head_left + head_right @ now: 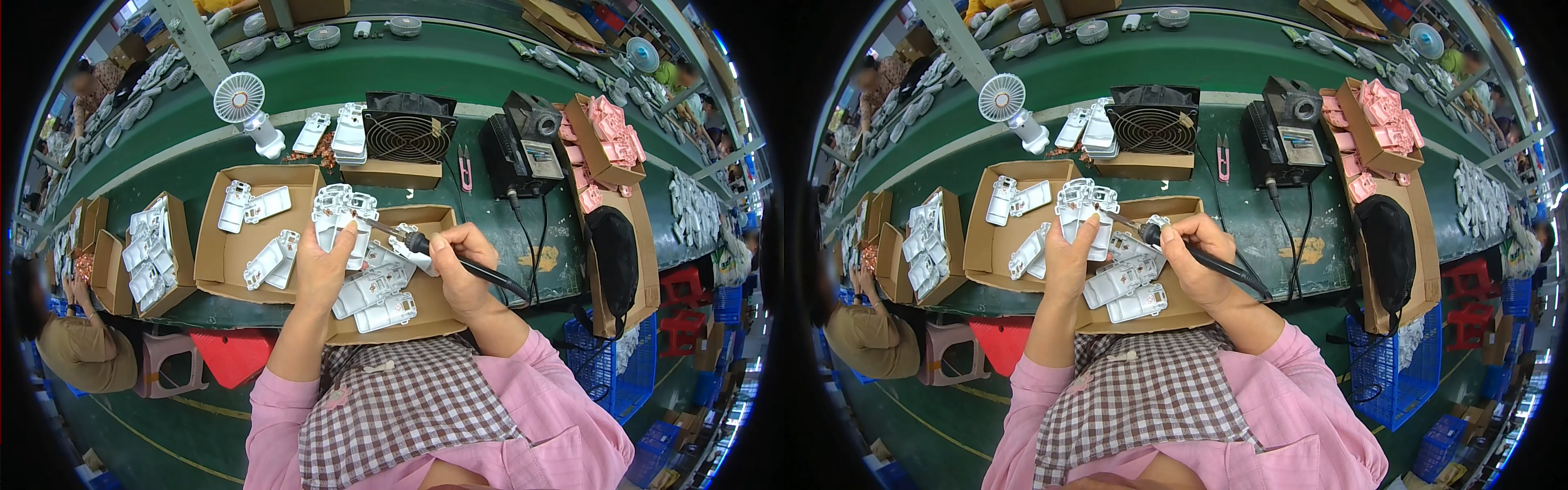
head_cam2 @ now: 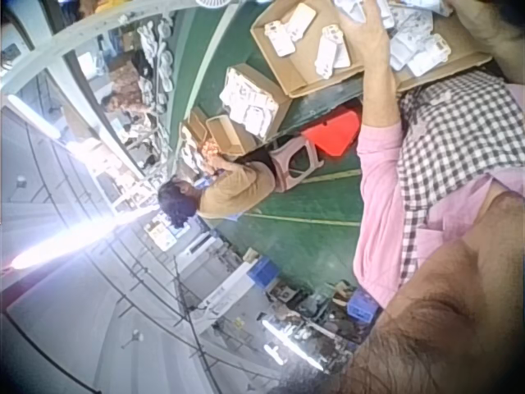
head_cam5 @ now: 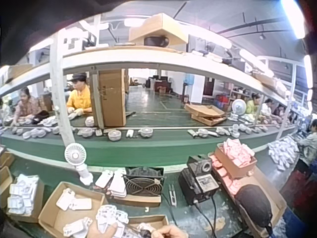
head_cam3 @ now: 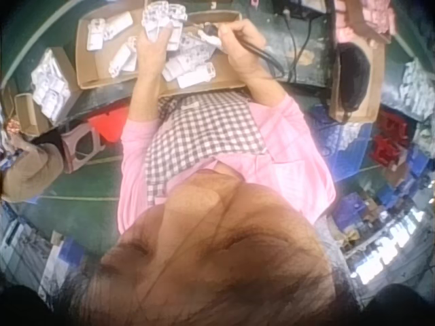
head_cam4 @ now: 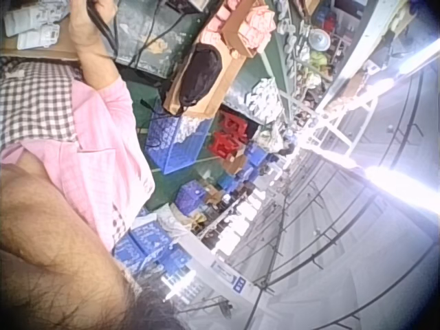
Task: The person solders components onto plastic casings using a soldering iron. She then moves aside parts, retrieves a new box of plastic casings, and solders components onto them.
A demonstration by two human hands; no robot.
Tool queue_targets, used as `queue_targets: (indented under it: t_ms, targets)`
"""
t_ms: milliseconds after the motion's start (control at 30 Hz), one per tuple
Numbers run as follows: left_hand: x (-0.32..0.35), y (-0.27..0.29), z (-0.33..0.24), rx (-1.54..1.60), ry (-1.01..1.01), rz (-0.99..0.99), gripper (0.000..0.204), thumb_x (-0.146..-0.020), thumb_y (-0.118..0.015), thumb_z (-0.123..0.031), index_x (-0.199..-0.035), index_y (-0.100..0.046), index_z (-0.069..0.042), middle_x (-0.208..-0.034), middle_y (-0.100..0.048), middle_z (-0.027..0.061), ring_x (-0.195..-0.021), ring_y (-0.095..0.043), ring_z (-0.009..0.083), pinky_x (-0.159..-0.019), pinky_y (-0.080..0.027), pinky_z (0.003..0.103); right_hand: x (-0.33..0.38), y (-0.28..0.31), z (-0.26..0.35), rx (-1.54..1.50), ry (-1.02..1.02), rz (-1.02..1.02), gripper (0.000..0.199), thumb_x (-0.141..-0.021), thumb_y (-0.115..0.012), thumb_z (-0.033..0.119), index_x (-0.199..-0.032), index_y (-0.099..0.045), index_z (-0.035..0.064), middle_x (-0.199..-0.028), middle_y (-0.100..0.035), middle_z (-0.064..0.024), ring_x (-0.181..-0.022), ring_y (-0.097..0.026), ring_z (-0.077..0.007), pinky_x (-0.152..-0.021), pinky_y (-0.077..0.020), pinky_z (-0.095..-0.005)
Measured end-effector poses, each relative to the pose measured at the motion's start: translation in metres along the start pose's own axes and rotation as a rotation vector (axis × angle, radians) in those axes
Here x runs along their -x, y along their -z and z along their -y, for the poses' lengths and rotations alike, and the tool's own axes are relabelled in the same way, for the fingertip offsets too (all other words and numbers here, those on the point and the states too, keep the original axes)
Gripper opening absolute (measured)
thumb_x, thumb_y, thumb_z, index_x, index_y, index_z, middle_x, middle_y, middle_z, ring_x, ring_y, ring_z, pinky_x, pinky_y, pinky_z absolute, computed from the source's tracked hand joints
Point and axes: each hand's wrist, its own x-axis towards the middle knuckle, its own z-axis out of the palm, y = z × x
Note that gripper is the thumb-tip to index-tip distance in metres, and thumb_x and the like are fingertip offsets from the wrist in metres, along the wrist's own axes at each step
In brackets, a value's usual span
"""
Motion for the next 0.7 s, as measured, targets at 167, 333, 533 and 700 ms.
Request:
queue_targets:
  t_ms: [167, 333, 533, 700]
  targets:
    - [-0.0007, 0.0012, 0.0013, -0.003, 0.001, -0.002, 0.025, -0.087, -0.061, -0.008, -0.108, -0.051, 0.0, -0.089, -0.062, 0.0063, -0.066, -0.061, 0.0107, -0.047, -0.052, 0.025, -0.0004, -0.0007, 0.003, 0.037, -0.024, 0.009, 0.011, -0.086, -0.063, 0.007, -0.081, -0.056, -0.0003, -0.069, -0.06, -0.0003, -0.06, -0.05, -0.0023, -0.052, -0.0423, -0.0187]
    - [-0.0008, 0.0015, 0.0016, 0.003, -0.001, 0.004, 0.026, -0.087, -0.061, -0.008, -0.109, -0.05, 0.0, -0.089, -0.062, 0.0068, -0.065, -0.061, 0.0112, -0.047, -0.053, 0.025, -0.001, -0.0021, 0.0052, 0.033, -0.025, 0.009, 0.011, -0.086, -0.062, 0.007, -0.081, -0.055, -0.0006, -0.07, -0.06, -0.0007, -0.06, -0.051, -0.0026, -0.053, -0.043, -0.0187]
    - [0.0004, -0.0002, -0.0005, -0.008, 0.002, -0.001, 0.026, -0.086, -0.061, -0.008, -0.109, -0.05, 0.001, -0.089, -0.062, 0.0068, -0.065, -0.061, 0.0109, -0.047, -0.052, 0.025, -0.0005, 0.0001, 0.0003, -0.023, -0.002, -0.009, 0.01, -0.087, -0.061, 0.006, -0.083, -0.055, -0.0005, -0.071, -0.06, -0.0016, -0.061, -0.052, -0.0028, -0.054, -0.0434, -0.0183]
    - [-0.0002, 0.0002, 0.0002, -0.048, -0.002, 0.01, 0.026, -0.086, -0.061, -0.009, -0.108, -0.052, 0.001, -0.088, -0.062, 0.0065, -0.064, -0.06, 0.0099, -0.047, -0.051, 0.024, -0.0019, -0.0018, 0.0022, -0.035, -0.03, -0.014, 0.01, -0.087, -0.061, 0.006, -0.083, -0.055, -0.0004, -0.071, -0.06, -0.0015, -0.062, -0.052, -0.0025, -0.054, -0.0429, -0.0177]
